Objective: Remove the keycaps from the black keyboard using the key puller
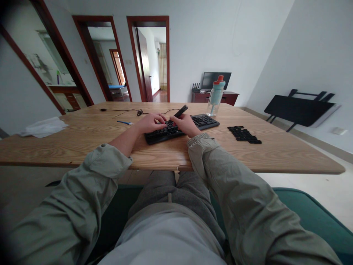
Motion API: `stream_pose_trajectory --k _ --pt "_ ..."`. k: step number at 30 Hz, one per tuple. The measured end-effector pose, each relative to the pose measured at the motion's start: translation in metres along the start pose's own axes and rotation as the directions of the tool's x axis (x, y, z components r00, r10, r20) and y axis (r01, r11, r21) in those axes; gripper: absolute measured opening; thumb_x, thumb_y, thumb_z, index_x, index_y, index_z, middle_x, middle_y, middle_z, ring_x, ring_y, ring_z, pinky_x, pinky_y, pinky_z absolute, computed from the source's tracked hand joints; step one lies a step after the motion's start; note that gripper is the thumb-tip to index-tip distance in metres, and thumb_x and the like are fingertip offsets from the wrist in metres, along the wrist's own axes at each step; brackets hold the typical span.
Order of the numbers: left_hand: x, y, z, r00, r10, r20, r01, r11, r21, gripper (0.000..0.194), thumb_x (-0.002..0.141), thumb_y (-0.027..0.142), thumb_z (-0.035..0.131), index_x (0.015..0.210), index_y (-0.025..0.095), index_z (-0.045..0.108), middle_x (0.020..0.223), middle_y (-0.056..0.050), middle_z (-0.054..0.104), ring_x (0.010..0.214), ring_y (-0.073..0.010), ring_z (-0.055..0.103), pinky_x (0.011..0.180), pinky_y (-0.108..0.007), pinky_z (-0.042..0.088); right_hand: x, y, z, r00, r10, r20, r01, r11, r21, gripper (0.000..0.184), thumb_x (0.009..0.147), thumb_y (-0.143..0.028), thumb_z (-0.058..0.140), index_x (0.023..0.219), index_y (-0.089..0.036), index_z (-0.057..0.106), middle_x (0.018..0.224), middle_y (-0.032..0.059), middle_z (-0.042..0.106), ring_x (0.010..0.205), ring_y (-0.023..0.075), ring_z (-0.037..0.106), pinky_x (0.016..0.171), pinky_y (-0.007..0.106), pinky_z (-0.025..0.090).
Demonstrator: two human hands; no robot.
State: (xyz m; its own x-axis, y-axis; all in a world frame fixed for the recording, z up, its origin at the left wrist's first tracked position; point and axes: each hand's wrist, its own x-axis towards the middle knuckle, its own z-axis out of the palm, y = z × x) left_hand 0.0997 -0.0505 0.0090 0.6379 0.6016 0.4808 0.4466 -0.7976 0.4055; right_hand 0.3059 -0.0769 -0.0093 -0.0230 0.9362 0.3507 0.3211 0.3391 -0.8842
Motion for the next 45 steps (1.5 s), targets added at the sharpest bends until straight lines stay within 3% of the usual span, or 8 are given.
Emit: stream_pose_trajectory --k 6,12,20,23,28,33,40,45 --pt "0.001 -0.003 0.001 0.999 -0.041 -0.007 0.041 0.996 0.075 0.026 0.081 0.04 0.067 0.078 0.015 0.073 0.094 -0.008 0.071 0.083 -0.0183 0.064 0.075 -0.03 0.049 0.001 0.0 -0.001 0.999 0.029 -0.014 -0.029 1.0 -0.01 0.037 0.084 -0.048 0.067 0.067 -0.015 0.061 0.056 0.0001 0.055 0.045 0.0076 0.042 0.041 0.022 0.03" --pt "0.0 0.005 0.001 0.999 -0.05 -0.018 0.051 0.995 0.085 0.038 0.08 0.049 0.069 0.093 0.014 0.074 0.093 -0.008 0.071 0.084 -0.0192 0.064 0.076 -0.03 0.049 0.002 0.004 -0.001 0.999 0.006 -0.046 -0.007 1.0 -0.022 0.046 0.08 -0.059 0.068 0.07 -0.014 0.064 0.055 -0.0008 0.052 0.046 0.0074 0.039 0.044 0.023 0.029" --pt "0.001 0.003 0.003 0.999 -0.043 0.001 0.043 0.989 0.141 0.023 0.08 0.032 0.065 0.091 0.015 0.076 0.09 -0.006 0.073 0.079 -0.0171 0.065 0.073 -0.028 0.048 0.001 0.005 0.0 0.985 -0.135 -0.104 0.11 0.969 -0.223 0.044 0.079 -0.054 0.068 0.08 -0.011 0.074 0.073 0.0062 0.069 0.064 0.0143 0.056 0.058 0.026 0.038" --pt "0.0 0.003 0.002 0.999 -0.039 -0.02 0.042 0.986 0.161 0.023 0.08 0.032 0.064 0.09 0.015 0.076 0.089 -0.006 0.073 0.078 -0.0173 0.065 0.072 -0.028 0.048 0.001 0.004 0.0 0.986 -0.126 -0.106 0.098 0.967 -0.236 0.044 0.079 -0.054 0.067 0.081 -0.01 0.075 0.075 0.0066 0.07 0.067 0.0153 0.057 0.06 0.027 0.038" --pt "0.002 0.005 0.004 0.997 -0.065 0.044 0.056 0.981 0.185 0.027 0.081 0.037 0.065 0.093 0.015 0.076 0.092 -0.007 0.073 0.081 -0.0178 0.064 0.074 -0.028 0.047 -0.001 0.002 -0.001 0.991 -0.091 -0.101 0.076 0.987 -0.142 0.05 0.079 -0.059 0.065 0.074 -0.01 0.072 0.065 0.0029 0.062 0.058 0.0119 0.048 0.055 0.026 0.034" --pt "0.004 0.007 0.009 0.99 -0.073 0.117 0.048 0.978 0.202 0.033 0.081 0.046 0.067 0.092 0.017 0.077 0.089 -0.006 0.072 0.078 -0.0176 0.062 0.072 -0.028 0.046 -0.001 0.0 0.0 0.979 -0.159 -0.125 0.127 0.965 -0.229 0.047 0.078 -0.058 0.066 0.06 -0.014 0.06 0.055 -0.0016 0.049 0.055 0.0102 0.039 0.052 0.027 0.027" --pt "0.005 0.014 0.011 0.999 -0.047 0.025 0.04 0.974 0.221 0.032 0.082 0.043 0.065 0.092 0.016 0.077 0.09 -0.007 0.073 0.08 -0.0192 0.063 0.073 -0.03 0.047 0.0 -0.001 0.001 0.964 -0.177 -0.198 0.143 0.974 -0.175 0.044 0.079 -0.056 0.064 0.067 -0.014 0.064 0.058 -0.0004 0.053 0.056 0.011 0.041 0.054 0.027 0.029" --pt "0.003 0.016 0.007 0.995 -0.099 -0.035 0.104 0.957 0.271 0.028 0.082 0.038 0.063 0.094 0.017 0.077 0.093 -0.007 0.074 0.08 -0.0193 0.064 0.077 -0.03 0.048 -0.001 -0.002 0.001 0.948 -0.234 -0.217 0.183 0.956 -0.229 0.043 0.078 -0.054 0.066 0.062 -0.015 0.059 0.057 -0.0012 0.051 0.056 0.0106 0.04 0.053 0.027 0.027"
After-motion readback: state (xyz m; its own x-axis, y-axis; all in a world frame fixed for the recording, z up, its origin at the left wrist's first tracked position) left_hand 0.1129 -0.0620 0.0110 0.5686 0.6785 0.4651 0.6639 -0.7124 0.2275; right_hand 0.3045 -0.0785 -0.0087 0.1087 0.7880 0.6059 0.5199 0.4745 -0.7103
